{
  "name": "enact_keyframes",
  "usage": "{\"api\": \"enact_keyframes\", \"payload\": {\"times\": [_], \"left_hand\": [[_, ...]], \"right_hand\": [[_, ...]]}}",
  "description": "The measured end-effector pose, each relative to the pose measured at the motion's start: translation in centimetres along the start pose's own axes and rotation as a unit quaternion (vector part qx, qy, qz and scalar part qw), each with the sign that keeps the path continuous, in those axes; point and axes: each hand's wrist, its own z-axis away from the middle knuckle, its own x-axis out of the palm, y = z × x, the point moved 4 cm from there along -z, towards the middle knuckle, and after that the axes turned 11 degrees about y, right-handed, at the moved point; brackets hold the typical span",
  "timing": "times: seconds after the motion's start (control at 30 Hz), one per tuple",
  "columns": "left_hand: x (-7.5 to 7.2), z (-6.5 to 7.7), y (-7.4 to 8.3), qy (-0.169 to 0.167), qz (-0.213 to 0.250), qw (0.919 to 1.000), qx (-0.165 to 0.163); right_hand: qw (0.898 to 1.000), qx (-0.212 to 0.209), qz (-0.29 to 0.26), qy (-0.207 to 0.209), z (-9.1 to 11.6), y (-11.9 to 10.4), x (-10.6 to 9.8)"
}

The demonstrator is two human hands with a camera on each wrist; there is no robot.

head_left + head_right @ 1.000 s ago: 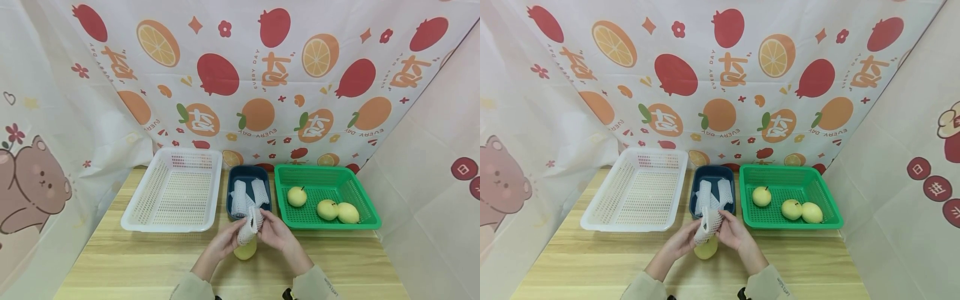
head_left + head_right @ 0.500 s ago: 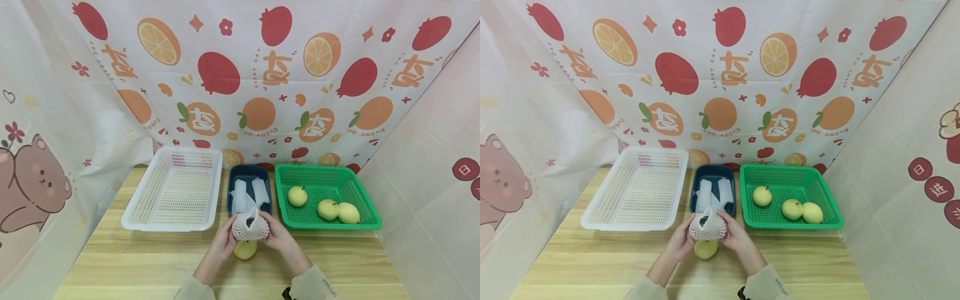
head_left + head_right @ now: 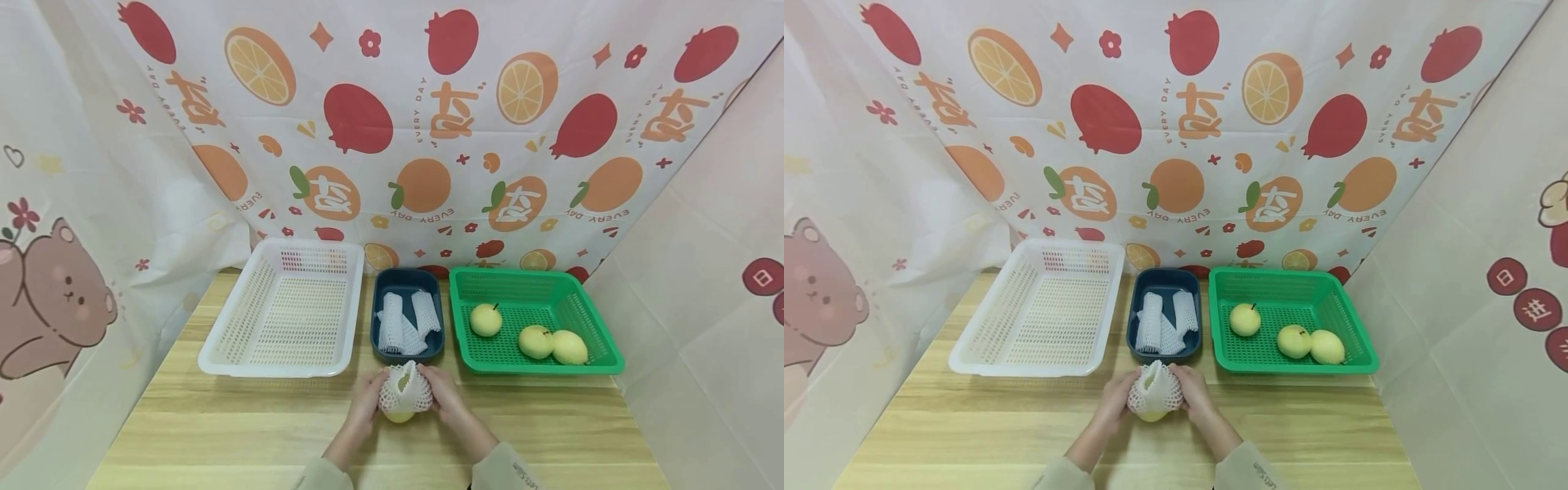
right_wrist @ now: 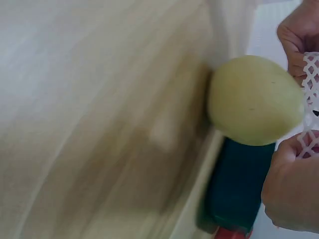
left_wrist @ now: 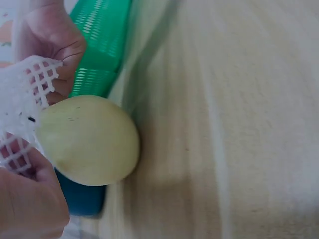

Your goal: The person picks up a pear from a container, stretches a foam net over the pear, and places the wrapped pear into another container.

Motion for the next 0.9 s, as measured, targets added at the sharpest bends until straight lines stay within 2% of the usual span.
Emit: {"api": "enact_keyframes", "payload": {"times": [0.17,0.3,0.9], "left_hand": [[-0.1,-0.1,-0.7,0.062,-0.066,0.9953,0.034],[-0.1,-0.3,-1.3,0.084,-0.09,0.9916,0.042],[-0.8,-1.7,-3.3,0.138,-0.131,0.9792,0.072]], "right_hand": [[0.994,-0.057,0.087,0.036,-0.6,0.7,-0.3],[0.986,-0.088,0.131,0.055,-0.9,1.3,-0.3],[0.968,-0.137,0.182,0.101,-2.2,2.9,0.1]]}}
